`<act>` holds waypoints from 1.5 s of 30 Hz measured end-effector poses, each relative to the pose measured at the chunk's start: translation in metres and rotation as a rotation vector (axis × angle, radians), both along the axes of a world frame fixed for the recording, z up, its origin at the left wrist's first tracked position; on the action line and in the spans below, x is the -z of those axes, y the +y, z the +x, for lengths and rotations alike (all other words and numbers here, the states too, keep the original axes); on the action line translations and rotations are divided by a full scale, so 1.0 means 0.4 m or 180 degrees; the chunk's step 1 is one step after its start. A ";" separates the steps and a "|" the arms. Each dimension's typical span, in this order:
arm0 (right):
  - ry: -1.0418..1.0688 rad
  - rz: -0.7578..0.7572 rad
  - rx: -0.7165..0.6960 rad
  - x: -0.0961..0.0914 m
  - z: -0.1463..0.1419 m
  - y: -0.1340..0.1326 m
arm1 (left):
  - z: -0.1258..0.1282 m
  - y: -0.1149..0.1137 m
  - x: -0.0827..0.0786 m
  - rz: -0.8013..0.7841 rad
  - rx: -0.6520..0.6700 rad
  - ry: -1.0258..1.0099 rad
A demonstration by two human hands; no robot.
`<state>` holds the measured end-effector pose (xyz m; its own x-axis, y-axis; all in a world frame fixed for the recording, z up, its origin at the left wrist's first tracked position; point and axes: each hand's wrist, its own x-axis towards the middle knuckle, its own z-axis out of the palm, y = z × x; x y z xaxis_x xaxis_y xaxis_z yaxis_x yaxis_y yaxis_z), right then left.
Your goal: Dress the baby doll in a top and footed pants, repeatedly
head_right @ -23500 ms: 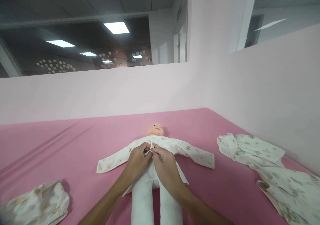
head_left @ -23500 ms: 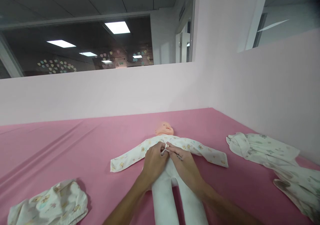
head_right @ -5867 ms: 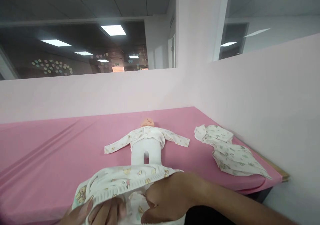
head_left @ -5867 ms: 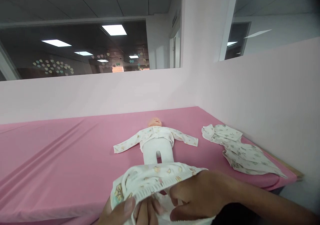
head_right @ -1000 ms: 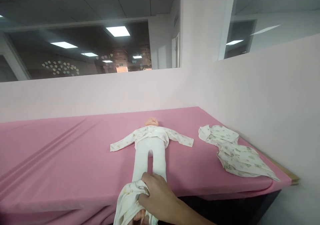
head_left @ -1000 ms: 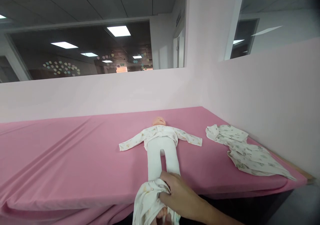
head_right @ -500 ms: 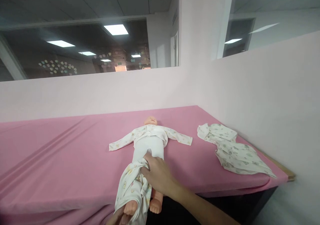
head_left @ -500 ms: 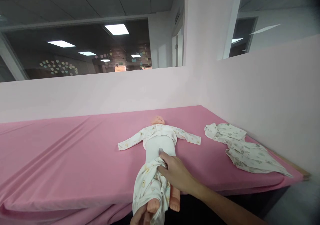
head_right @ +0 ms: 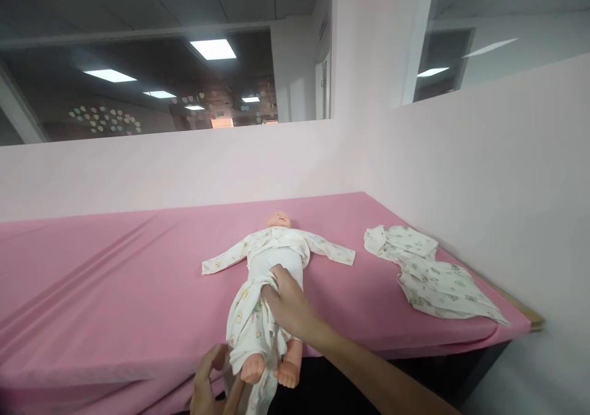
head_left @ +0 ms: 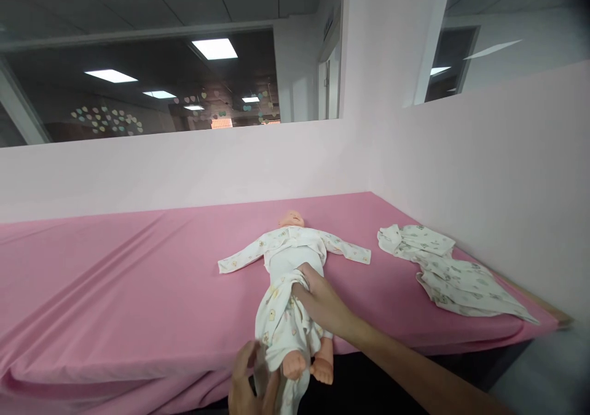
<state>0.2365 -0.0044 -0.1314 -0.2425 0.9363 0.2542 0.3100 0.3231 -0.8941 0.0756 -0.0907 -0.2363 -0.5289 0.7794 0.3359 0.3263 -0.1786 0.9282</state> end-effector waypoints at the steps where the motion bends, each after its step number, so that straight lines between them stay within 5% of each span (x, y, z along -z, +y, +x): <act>1: 0.0150 -0.0142 -0.0013 -0.001 -0.004 -0.002 | -0.002 0.008 -0.012 -0.0055 0.0103 -0.0036; 7: 0.0322 -0.0358 0.0102 0.016 -0.008 0.024 | -0.027 0.055 -0.109 -0.0582 0.1628 -0.0084; 12: -0.0367 -0.0023 0.0158 0.036 0.001 0.078 | -0.058 0.102 -0.120 -0.0943 0.2360 -0.0265; 19: -0.1320 0.0366 0.0322 0.041 -0.001 0.130 | -0.033 0.085 -0.113 -0.0473 0.1327 0.0420; 29: -0.1379 0.0424 0.0386 0.050 -0.002 0.098 | -0.046 0.056 -0.075 0.0184 0.1523 0.1560; 39: -0.1533 0.0876 0.0602 0.068 -0.005 0.096 | -0.092 0.166 -0.014 0.1389 0.0644 0.2972; 45: -0.1477 0.0772 0.0278 0.058 0.031 0.030 | -0.114 0.100 0.037 0.0956 0.0838 0.3132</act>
<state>0.2488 0.0075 -0.1546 -0.3046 0.8856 0.3507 0.6904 0.4589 -0.5593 0.0302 -0.0508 -0.2513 0.2537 0.6438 0.7219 0.8274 -0.5310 0.1828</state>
